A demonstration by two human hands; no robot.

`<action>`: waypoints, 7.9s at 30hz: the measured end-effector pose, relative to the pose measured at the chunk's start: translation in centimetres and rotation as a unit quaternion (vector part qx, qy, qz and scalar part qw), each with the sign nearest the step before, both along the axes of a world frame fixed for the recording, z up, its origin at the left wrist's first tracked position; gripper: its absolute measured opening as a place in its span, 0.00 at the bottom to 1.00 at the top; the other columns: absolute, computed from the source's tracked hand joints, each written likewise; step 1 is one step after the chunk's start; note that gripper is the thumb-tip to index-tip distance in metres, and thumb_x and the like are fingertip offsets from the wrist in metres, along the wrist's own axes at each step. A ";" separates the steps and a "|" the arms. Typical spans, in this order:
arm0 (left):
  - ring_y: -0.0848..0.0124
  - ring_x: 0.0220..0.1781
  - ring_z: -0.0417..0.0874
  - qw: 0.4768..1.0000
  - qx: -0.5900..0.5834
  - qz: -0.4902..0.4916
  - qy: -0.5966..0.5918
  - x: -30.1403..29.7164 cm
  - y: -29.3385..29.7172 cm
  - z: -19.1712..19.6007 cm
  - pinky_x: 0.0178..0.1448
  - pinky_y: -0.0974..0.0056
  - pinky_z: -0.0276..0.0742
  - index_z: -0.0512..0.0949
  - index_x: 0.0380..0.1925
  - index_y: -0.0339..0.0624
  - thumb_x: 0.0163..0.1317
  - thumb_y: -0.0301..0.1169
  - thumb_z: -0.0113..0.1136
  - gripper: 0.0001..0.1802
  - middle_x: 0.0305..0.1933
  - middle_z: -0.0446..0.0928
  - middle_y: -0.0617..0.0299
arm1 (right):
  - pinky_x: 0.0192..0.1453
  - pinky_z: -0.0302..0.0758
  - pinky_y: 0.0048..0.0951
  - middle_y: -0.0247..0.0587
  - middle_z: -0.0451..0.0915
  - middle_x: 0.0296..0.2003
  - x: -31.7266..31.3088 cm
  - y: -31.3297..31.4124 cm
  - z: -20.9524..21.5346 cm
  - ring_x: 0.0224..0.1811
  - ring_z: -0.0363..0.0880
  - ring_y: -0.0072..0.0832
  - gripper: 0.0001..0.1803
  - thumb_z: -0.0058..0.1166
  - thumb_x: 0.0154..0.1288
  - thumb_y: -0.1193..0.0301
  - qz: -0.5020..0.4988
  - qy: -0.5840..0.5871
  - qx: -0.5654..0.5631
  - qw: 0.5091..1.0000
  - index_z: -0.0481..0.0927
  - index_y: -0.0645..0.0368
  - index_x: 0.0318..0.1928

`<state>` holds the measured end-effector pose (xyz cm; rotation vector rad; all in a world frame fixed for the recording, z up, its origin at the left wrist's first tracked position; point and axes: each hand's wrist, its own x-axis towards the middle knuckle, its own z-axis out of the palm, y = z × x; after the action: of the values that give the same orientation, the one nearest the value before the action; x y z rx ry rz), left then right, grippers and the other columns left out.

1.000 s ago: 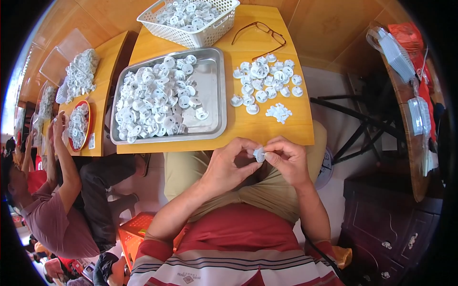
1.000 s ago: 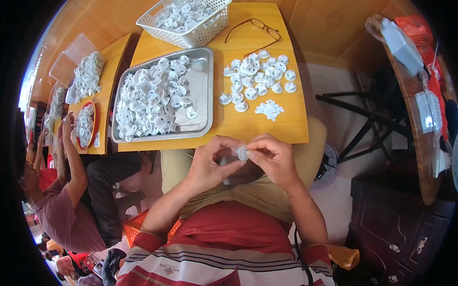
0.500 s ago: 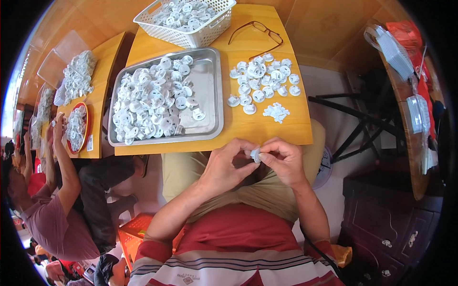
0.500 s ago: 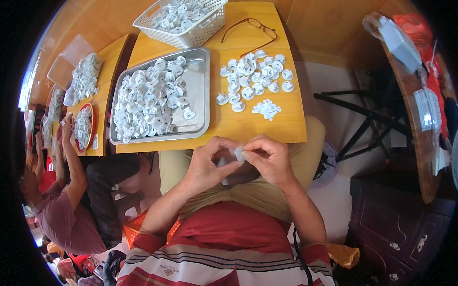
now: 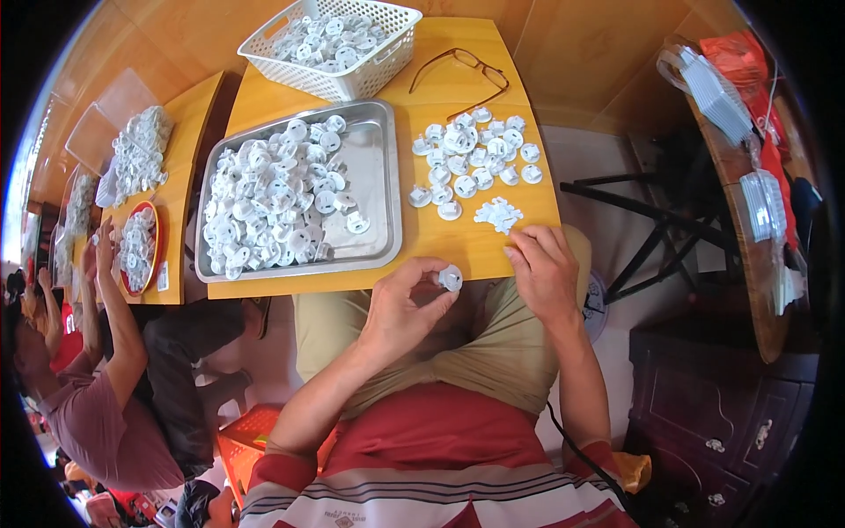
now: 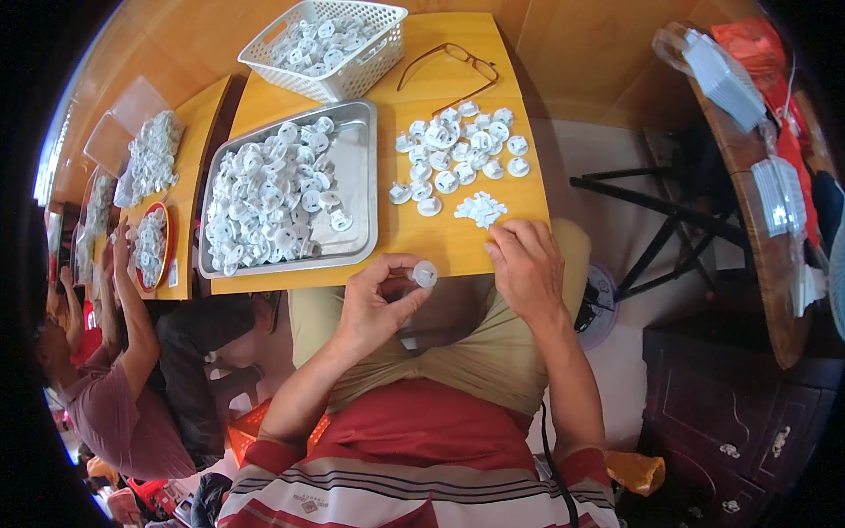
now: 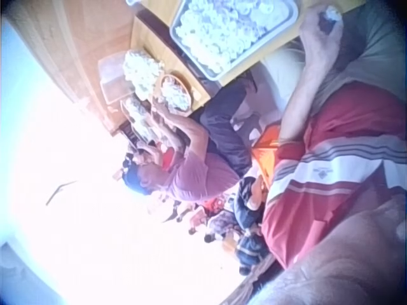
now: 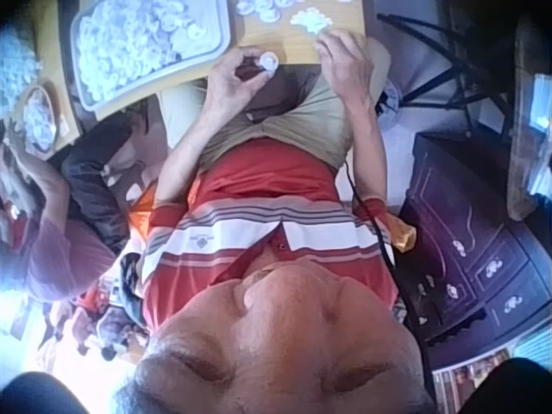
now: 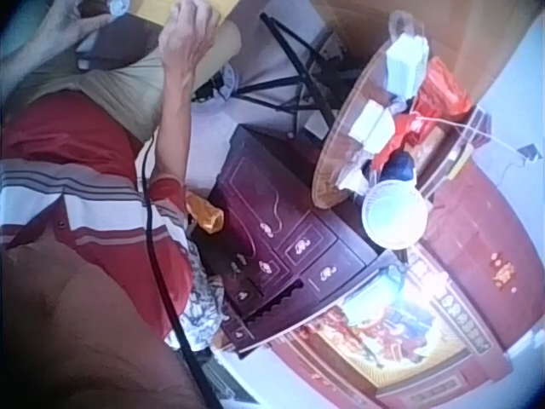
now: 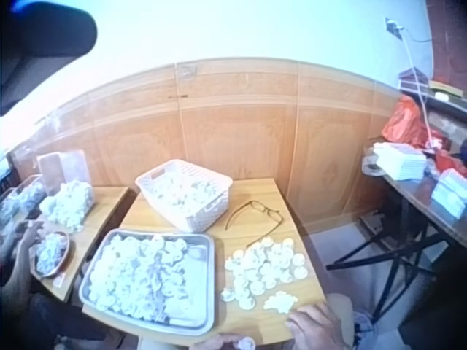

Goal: The person assembles small white plastic components by hand at a workbench.

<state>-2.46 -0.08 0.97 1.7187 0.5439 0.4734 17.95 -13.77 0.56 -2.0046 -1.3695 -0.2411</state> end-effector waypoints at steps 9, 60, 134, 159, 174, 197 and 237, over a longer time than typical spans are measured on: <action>0.73 0.48 0.87 1.000 0.001 0.000 0.013 0.2 0.0 -0.2 0.55 0.65 0.87 0.79 0.53 0.32 0.62 0.18 0.72 0.19 0.47 0.85 0.57 | 0.53 0.76 0.40 0.35 0.79 0.42 0.5 -0.5 -0.4 0.48 0.78 0.37 0.14 0.68 0.59 0.71 0.010 -0.059 -0.050 0.997 0.88 0.58 0.46; 0.50 0.48 0.86 0.874 0.481 -0.054 0.043 11.5 9.5 4.6 0.51 0.50 0.84 0.84 0.45 0.42 0.59 0.24 0.65 0.13 0.47 0.83 0.49 | 0.61 0.82 0.48 0.45 0.83 0.34 -0.1 -3.3 -1.7 0.40 0.84 0.46 0.09 0.65 0.57 0.86 0.054 0.099 0.132 0.985 0.81 0.64 0.38; 0.57 0.57 0.88 0.826 -0.508 -0.092 -0.226 -1.7 5.1 3.3 0.63 0.53 0.88 0.75 0.62 0.38 0.75 0.23 0.58 0.18 0.56 0.83 0.51 | 0.42 0.81 0.31 0.46 0.86 0.38 -3.2 0.1 2.2 0.38 0.86 0.35 0.07 0.69 0.60 0.82 0.131 0.259 0.140 0.947 0.84 0.64 0.38; 0.62 0.58 0.87 0.804 -0.552 -0.133 -0.176 -0.2 1.1 1.1 0.64 0.57 0.87 0.77 0.60 0.40 0.76 0.24 0.57 0.15 0.58 0.82 0.54 | 0.37 0.80 0.29 0.43 0.83 0.36 -4.9 0.8 3.4 0.34 0.85 0.31 0.11 0.69 0.60 0.84 0.187 0.233 0.144 0.943 0.86 0.64 0.43; 0.58 0.58 0.87 0.805 -0.559 -0.111 -0.165 -0.4 0.6 0.0 0.63 0.54 0.89 0.76 0.60 0.39 0.75 0.24 0.58 0.16 0.58 0.82 0.51 | 0.39 0.81 0.30 0.43 0.85 0.37 -5.1 0.2 3.3 0.36 0.86 0.33 0.09 0.68 0.62 0.82 0.162 0.246 0.128 0.947 0.86 0.63 0.43; 0.67 0.59 0.86 0.813 -0.553 -0.108 -0.146 -0.3 0.3 -0.6 0.64 0.58 0.87 0.78 0.59 0.40 0.75 0.24 0.60 0.15 0.58 0.83 0.56 | 0.37 0.80 0.34 0.43 0.86 0.35 -5.3 0.4 3.2 0.35 0.85 0.37 0.13 0.69 0.57 0.85 0.152 0.191 0.163 0.956 0.84 0.61 0.42; 0.65 0.58 0.86 0.814 -0.553 -0.122 -0.128 -0.4 0.2 -1.2 0.62 0.60 0.88 0.78 0.59 0.38 0.74 0.24 0.60 0.15 0.57 0.83 0.54 | 0.39 0.80 0.30 0.42 0.84 0.39 -4.9 -0.7 2.0 0.35 0.85 0.31 0.12 0.72 0.59 0.79 0.177 0.286 0.132 0.932 0.85 0.61 0.43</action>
<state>-2.86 0.08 -0.20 0.5592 0.2794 0.1189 13.07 -14.48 2.53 -1.4136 -1.2037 0.2916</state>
